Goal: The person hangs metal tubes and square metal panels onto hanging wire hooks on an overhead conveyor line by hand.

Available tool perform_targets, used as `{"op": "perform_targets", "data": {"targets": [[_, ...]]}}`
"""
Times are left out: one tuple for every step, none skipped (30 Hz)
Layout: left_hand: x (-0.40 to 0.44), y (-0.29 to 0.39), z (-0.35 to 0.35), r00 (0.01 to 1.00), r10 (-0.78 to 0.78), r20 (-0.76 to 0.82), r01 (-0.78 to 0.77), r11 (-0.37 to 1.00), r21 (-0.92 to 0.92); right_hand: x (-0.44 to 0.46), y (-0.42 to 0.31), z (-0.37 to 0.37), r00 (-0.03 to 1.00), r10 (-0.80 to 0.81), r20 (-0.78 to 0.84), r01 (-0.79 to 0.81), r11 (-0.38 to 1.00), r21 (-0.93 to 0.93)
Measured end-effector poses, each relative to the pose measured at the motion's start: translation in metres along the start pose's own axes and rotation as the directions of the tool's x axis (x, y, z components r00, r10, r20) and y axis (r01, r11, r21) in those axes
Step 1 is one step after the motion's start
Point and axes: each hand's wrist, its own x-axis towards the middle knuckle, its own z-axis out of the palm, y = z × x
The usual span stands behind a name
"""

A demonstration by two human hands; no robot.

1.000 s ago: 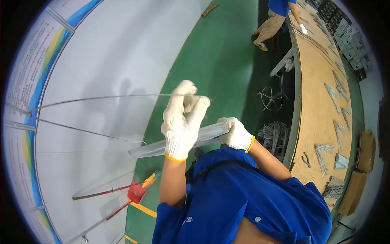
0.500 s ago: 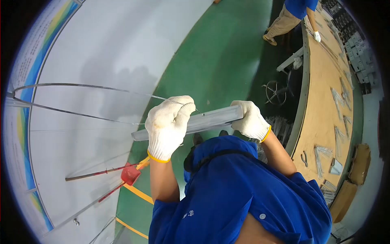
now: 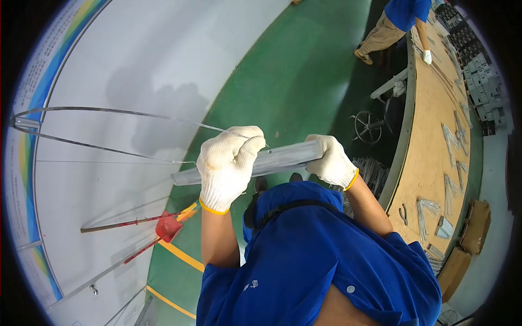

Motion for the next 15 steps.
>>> {"op": "perform_targets", "data": {"targets": [[0.000, 0.000, -0.002, 1.000, 0.005, 0.023, -0.006, 1.000, 0.020, -0.001, 0.001, 0.001, 1.000, -0.005, 0.003, 0.005, 1.000, -0.007], [0.000, 0.001, -0.004, 0.999, 0.009, 0.046, -0.011, 0.999, 0.039, -0.002, 0.002, 0.001, 1.000, -0.010, 0.007, 0.010, 1.000, -0.014], [0.000, 0.002, -0.006, 0.998, 0.013, 0.069, -0.017, 0.998, 0.059, -0.003, 0.004, 0.001, 1.000, -0.016, 0.011, 0.016, 1.000, -0.020], [-0.001, 0.003, -0.006, 0.997, 0.026, 0.066, -0.029, 0.998, 0.055, -0.004, 0.005, 0.001, 1.000, -0.027, 0.009, 0.028, 0.999, -0.019], [-0.002, 0.003, -0.006, 0.997, 0.039, 0.062, -0.042, 0.998, 0.051, -0.005, 0.007, 0.001, 0.999, -0.040, 0.007, 0.040, 0.999, -0.017], [-0.002, 0.004, -0.006, 0.997, 0.052, 0.058, -0.055, 0.997, 0.048, -0.006, 0.008, 0.001, 0.999, -0.052, 0.005, 0.052, 0.999, -0.016], [-0.004, 0.005, -0.006, 0.997, 0.045, 0.059, -0.048, 0.998, 0.046, -0.008, 0.008, 0.001, 0.999, -0.050, 0.003, 0.050, 0.999, -0.018], [-0.005, 0.006, -0.005, 0.998, 0.038, 0.059, -0.041, 0.998, 0.045, -0.009, 0.009, 0.000, 0.999, -0.048, 0.001, 0.048, 0.999, -0.020], [-0.008, 0.007, -0.005, 0.998, 0.030, 0.058, -0.033, 0.998, 0.045, -0.011, 0.010, 0.000, 0.999, -0.047, 0.001, 0.047, 0.999, -0.023], [-0.009, 0.009, -0.004, 0.998, 0.022, 0.055, -0.024, 0.999, 0.037, -0.013, 0.011, 0.000, 0.999, -0.038, 0.005, 0.038, 0.999, -0.020], [-0.010, 0.011, -0.001, 0.998, 0.015, 0.053, -0.016, 0.999, 0.030, -0.014, 0.012, -0.001, 1.000, -0.029, 0.008, 0.029, 0.999, -0.018], [-0.010, 0.013, 0.001, 0.999, 0.010, 0.050, -0.011, 1.000, 0.024, -0.014, 0.013, -0.003, 1.000, -0.023, 0.010, 0.023, 1.000, -0.015], [-0.011, 0.014, 0.003, 0.999, -0.014, 0.040, 0.013, 0.999, 0.030, -0.014, 0.016, -0.003, 0.999, -0.035, 0.012, 0.035, 0.999, -0.013], [-0.013, 0.014, 0.005, 0.999, -0.035, 0.031, 0.034, 0.999, 0.035, -0.014, 0.020, -0.002, 0.999, -0.049, 0.011, 0.049, 0.999, -0.010], [-0.014, 0.015, 0.007, 0.998, -0.052, 0.023, 0.051, 0.998, 0.040, -0.013, 0.023, -0.001, 0.998, -0.063, 0.006, 0.063, 0.998, -0.007]]}}
